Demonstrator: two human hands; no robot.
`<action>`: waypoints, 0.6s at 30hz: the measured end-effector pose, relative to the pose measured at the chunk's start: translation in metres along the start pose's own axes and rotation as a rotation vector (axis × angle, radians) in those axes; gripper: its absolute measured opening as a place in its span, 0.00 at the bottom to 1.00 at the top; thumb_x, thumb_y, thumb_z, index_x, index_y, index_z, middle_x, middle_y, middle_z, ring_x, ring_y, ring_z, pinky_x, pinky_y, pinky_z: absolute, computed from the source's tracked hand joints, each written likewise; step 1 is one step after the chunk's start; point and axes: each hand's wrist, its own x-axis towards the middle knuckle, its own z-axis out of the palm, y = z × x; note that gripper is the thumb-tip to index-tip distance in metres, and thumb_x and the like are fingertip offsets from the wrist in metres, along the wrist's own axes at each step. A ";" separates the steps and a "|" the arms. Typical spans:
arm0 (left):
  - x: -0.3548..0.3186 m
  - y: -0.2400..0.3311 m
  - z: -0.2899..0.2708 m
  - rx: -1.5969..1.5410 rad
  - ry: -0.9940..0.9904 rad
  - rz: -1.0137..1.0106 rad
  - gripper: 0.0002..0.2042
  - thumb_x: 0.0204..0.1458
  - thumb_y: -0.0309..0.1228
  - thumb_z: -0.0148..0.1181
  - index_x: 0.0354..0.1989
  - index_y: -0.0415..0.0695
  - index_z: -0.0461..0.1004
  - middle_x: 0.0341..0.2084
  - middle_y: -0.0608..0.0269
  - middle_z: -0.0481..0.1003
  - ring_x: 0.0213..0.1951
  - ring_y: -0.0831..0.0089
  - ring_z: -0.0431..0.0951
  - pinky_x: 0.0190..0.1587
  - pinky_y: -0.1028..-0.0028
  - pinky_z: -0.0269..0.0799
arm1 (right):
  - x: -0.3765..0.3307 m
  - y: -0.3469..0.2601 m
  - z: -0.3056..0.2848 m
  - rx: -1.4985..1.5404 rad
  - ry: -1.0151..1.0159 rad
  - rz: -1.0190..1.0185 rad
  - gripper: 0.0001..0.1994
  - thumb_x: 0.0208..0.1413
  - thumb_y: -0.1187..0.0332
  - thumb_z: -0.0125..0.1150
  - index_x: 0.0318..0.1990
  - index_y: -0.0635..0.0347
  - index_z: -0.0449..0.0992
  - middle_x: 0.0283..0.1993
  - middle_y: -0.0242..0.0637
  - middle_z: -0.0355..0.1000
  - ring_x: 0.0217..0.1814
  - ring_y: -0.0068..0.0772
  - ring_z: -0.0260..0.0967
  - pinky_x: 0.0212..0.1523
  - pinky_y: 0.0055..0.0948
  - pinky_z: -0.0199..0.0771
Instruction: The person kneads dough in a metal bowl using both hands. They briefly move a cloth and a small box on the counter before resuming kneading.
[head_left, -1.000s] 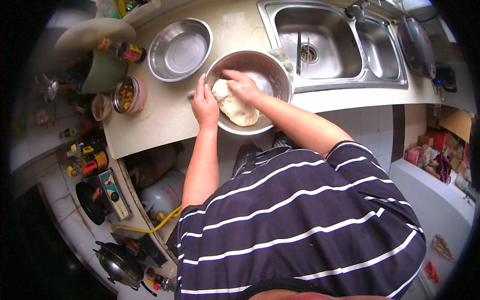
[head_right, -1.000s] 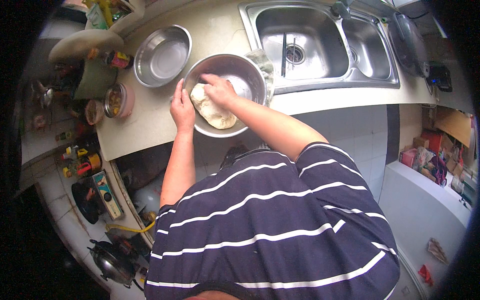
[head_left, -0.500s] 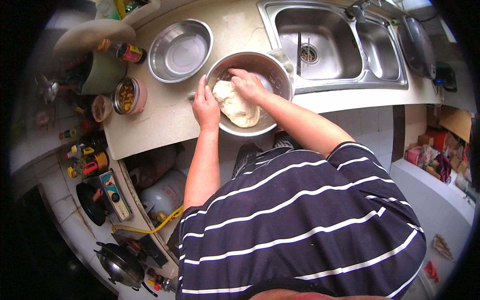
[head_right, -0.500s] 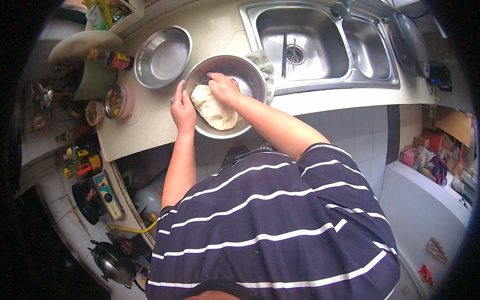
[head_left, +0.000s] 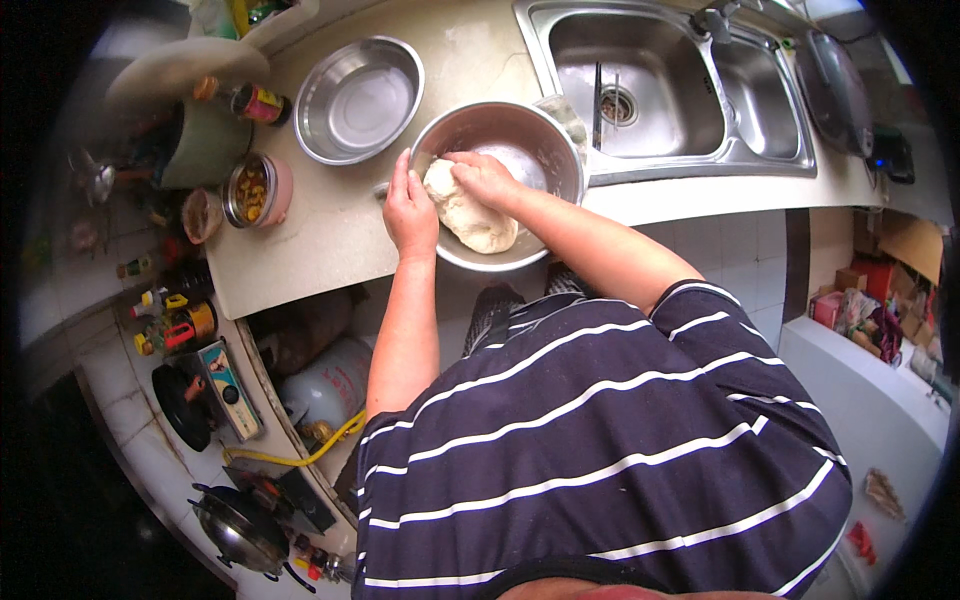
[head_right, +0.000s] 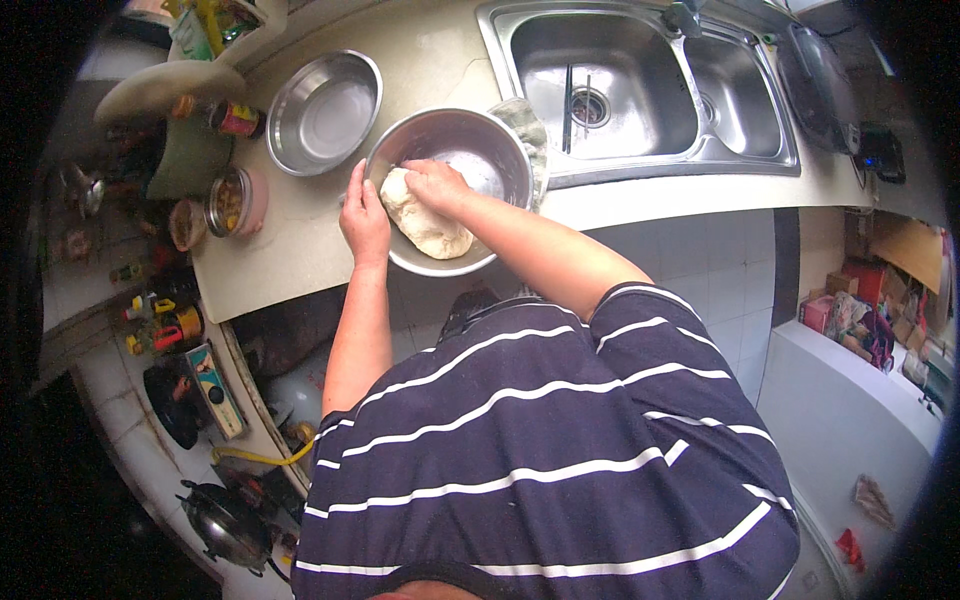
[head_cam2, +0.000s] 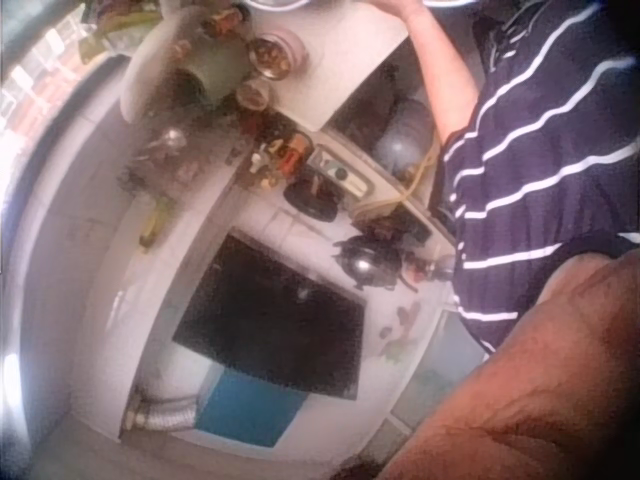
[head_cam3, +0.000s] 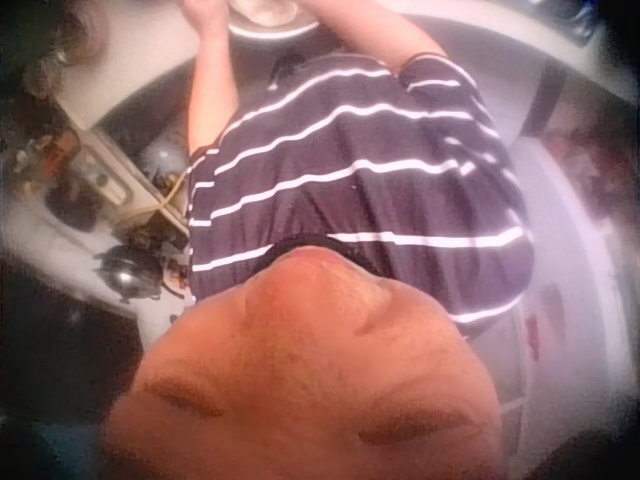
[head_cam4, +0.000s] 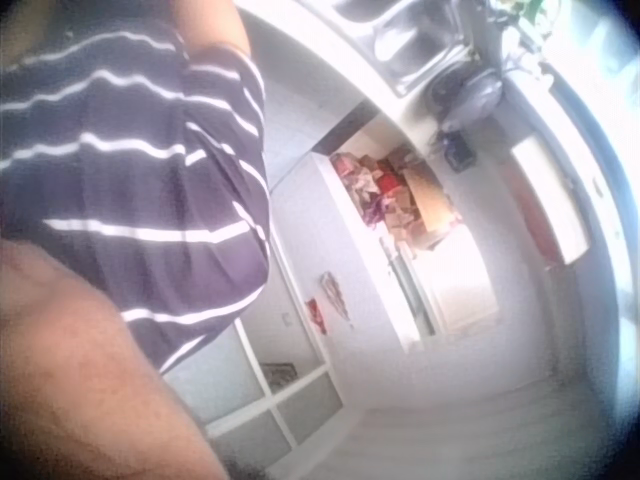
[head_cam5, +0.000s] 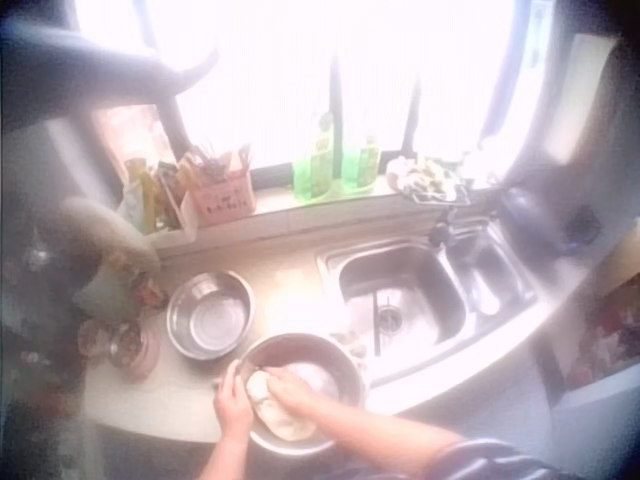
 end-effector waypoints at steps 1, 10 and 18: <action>0.000 0.001 0.000 -0.002 0.000 0.001 0.17 0.62 0.28 0.49 0.59 0.46 0.73 0.50 0.47 0.78 0.52 0.52 0.78 0.53 0.62 0.72 | 0.001 0.001 0.000 -0.037 0.071 -0.006 0.28 0.56 0.58 0.49 0.61 0.68 0.70 0.65 0.58 0.65 0.70 0.51 0.60 0.71 0.36 0.56; 0.001 0.002 -0.001 0.007 -0.029 -0.058 0.17 0.63 0.28 0.49 0.59 0.45 0.73 0.49 0.47 0.78 0.51 0.52 0.78 0.52 0.62 0.73 | 0.003 0.004 0.000 -0.028 0.041 -0.001 0.29 0.57 0.59 0.49 0.63 0.69 0.68 0.66 0.57 0.64 0.70 0.50 0.61 0.71 0.36 0.56; -0.001 0.006 -0.001 0.000 -0.011 -0.023 0.17 0.63 0.28 0.48 0.59 0.44 0.73 0.50 0.47 0.77 0.52 0.52 0.78 0.52 0.62 0.72 | 0.001 0.006 -0.003 -0.054 -0.006 -0.128 0.29 0.56 0.58 0.46 0.63 0.66 0.69 0.66 0.54 0.64 0.70 0.50 0.59 0.71 0.39 0.55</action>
